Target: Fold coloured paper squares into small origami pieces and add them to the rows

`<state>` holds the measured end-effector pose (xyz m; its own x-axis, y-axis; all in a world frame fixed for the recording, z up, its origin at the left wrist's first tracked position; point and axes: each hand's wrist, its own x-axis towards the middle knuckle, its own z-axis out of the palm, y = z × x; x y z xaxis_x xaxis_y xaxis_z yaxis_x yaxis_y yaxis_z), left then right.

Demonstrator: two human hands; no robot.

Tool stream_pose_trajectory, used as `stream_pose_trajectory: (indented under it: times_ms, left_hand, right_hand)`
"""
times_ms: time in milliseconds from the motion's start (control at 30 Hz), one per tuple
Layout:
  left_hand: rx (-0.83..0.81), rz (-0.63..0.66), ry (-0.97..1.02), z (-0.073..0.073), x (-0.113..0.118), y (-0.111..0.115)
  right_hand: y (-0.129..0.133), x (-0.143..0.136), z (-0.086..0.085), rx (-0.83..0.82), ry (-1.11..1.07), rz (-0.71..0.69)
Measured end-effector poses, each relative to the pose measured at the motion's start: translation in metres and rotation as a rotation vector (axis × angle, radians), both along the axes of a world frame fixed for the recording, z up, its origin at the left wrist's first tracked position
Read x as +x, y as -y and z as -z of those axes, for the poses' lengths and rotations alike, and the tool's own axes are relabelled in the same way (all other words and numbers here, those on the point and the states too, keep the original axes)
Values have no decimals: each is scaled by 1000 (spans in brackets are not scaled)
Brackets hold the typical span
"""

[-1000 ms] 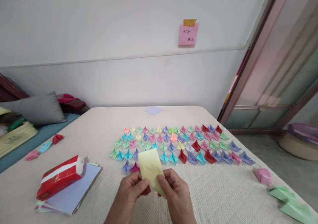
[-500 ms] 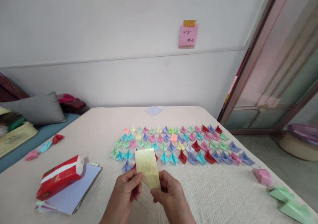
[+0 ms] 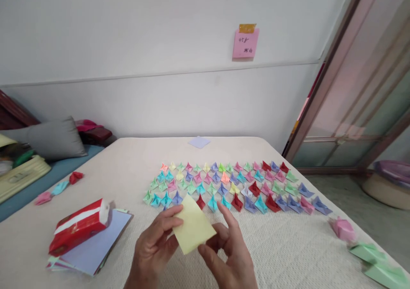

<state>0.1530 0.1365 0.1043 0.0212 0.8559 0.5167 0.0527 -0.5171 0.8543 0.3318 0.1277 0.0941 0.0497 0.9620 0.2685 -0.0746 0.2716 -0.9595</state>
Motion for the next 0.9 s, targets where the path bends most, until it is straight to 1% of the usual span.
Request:
stream_pose_trajectory:
  times_ms: [100,167,267,333,433,500,600,667,767,833,900]
  left_hand:
    - [195,-78,-258,-5,-5,-3]
    - [296,-101,-360,-10,-7,-5]
    - [389,-96,-403,-15,-6,-5]
    - [384,-90,-396,-15,-4,-4]
    - [271,-110,-327,-9,2,0]
    - [131,-174,-224,-2,7,3]
    - [-127,-246,-2,5,18,4]
    - [-261,-237,176,7,25,4]
    - [-378,-189,408,7,32,3]
    - [-417,-162,476,6,34,3]
    - [-448,-154,464,6,34,2]
  right_hand:
    - [4,2,-7,66,-32,-42]
    - [3,5,-12,88,7,-46]
    - [1,7,-19,61,30,-90]
    - [-1,7,-20,14,2,-115]
    - [-3,3,-16,-77,-76,-107]
    - [-4,-2,-10,-138,-153,-87]
    - [-4,-8,-4,-212,-224,-34]
    - [-4,-11,-2,-230,-222,5]
    - [-4,-13,-3,-225,-195,40]
    - [-3,-13,-4,-232,-205,48]
    - [-3,-14,-4,-244,-221,46]
